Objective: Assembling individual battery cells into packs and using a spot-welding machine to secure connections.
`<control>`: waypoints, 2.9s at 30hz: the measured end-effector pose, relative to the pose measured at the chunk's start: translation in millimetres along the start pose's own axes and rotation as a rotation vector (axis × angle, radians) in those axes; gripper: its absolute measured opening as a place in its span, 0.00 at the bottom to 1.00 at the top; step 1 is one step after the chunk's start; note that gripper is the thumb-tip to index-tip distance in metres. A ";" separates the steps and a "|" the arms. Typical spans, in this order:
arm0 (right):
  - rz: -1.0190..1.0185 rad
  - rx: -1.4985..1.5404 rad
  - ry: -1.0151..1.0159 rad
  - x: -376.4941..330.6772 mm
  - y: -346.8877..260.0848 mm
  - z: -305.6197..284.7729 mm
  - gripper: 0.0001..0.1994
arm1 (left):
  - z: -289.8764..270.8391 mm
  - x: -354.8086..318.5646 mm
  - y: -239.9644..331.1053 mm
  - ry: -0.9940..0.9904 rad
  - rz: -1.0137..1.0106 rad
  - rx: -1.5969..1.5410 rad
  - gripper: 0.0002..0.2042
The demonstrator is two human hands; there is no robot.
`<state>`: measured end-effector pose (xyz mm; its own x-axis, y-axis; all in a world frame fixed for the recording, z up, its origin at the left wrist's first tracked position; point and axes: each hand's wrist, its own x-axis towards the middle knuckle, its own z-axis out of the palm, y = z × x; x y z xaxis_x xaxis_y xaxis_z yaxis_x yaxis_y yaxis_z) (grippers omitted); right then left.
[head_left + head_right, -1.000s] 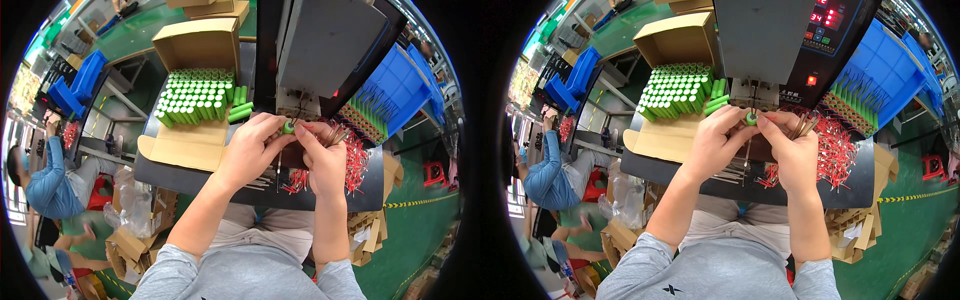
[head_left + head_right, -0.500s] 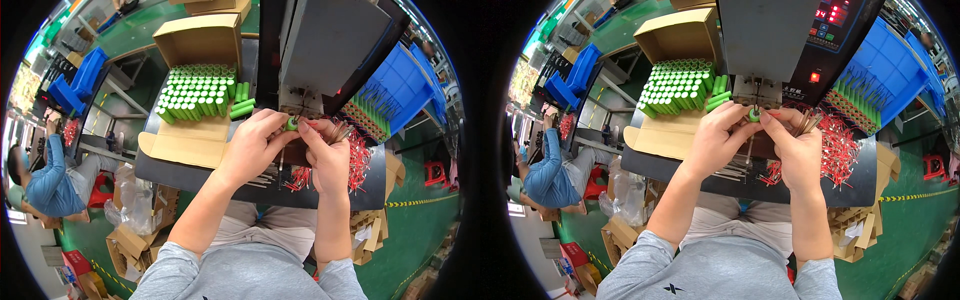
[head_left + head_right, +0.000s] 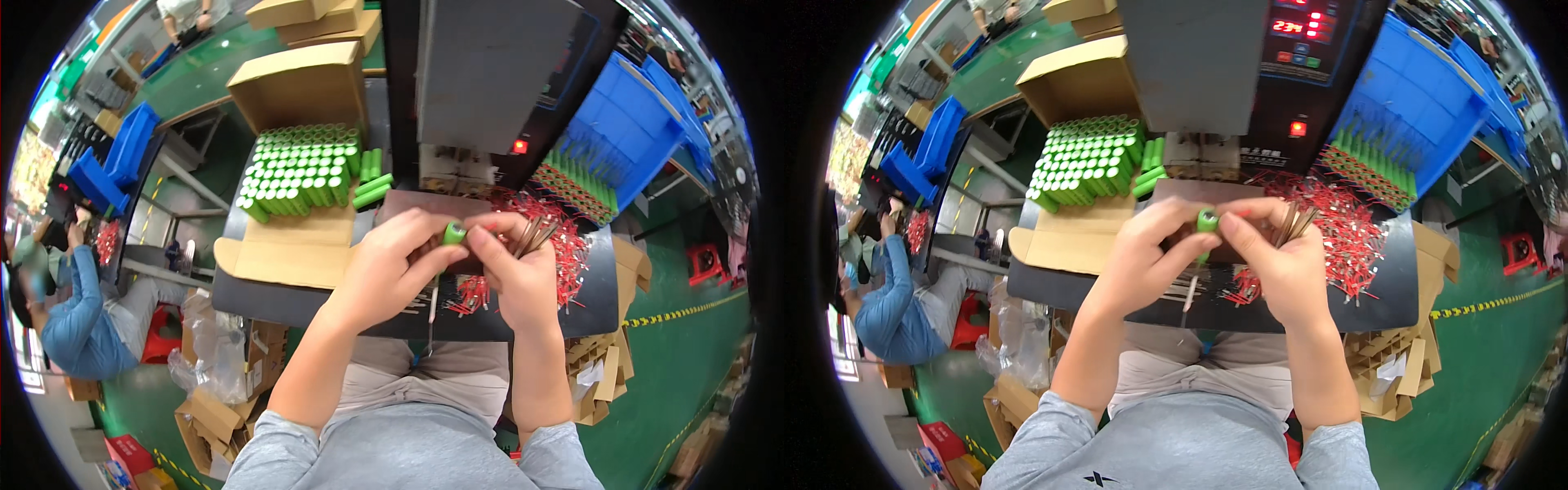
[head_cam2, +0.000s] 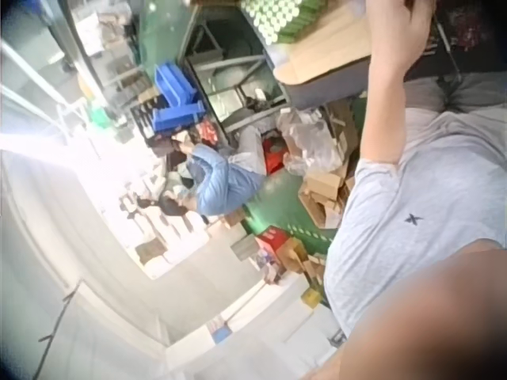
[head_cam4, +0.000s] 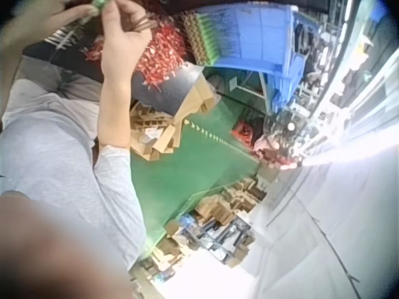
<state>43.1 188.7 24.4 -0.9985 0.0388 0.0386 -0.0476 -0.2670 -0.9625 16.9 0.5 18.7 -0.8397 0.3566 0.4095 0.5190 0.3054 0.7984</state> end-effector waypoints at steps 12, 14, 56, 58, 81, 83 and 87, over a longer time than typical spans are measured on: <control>-0.126 -0.101 -0.215 -31.0 -32.9 -99.4 0.13 | 37.6 -50.8 17.3 -0.361 -0.496 -0.935 0.16; -0.231 -0.226 0.184 -10.8 -30.0 -128.4 0.12 | 50.7 -62.6 -2.6 -0.308 -0.464 -0.694 0.14; 0.156 -0.170 -0.317 -54.9 46.1 -56.9 0.18 | -41.8 -85.3 -19.6 0.555 -0.068 -0.037 0.08; 0.125 -0.134 -0.241 -57.7 56.1 -56.2 0.14 | -74.5 -79.9 -34.4 0.636 -0.279 -0.008 0.13; 0.119 -0.140 -0.183 -55.8 73.5 -63.2 0.08 | -114.2 -91.5 -105.3 0.628 -0.356 0.714 0.20; 0.112 -0.155 -0.189 -56.7 73.1 -64.2 0.09 | -118.2 -87.9 -103.4 0.637 -0.289 0.675 0.13; 0.082 -0.192 -0.206 -56.6 74.1 -62.9 0.10 | -118.2 -82.6 -70.5 0.587 -0.363 0.619 0.10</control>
<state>97.8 227.3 -65.9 -0.9842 -0.1770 -0.0070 0.0202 -0.0734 -0.9971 30.8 -154.9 -19.3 -0.8263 -0.3058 0.4729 0.0589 0.7882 0.6126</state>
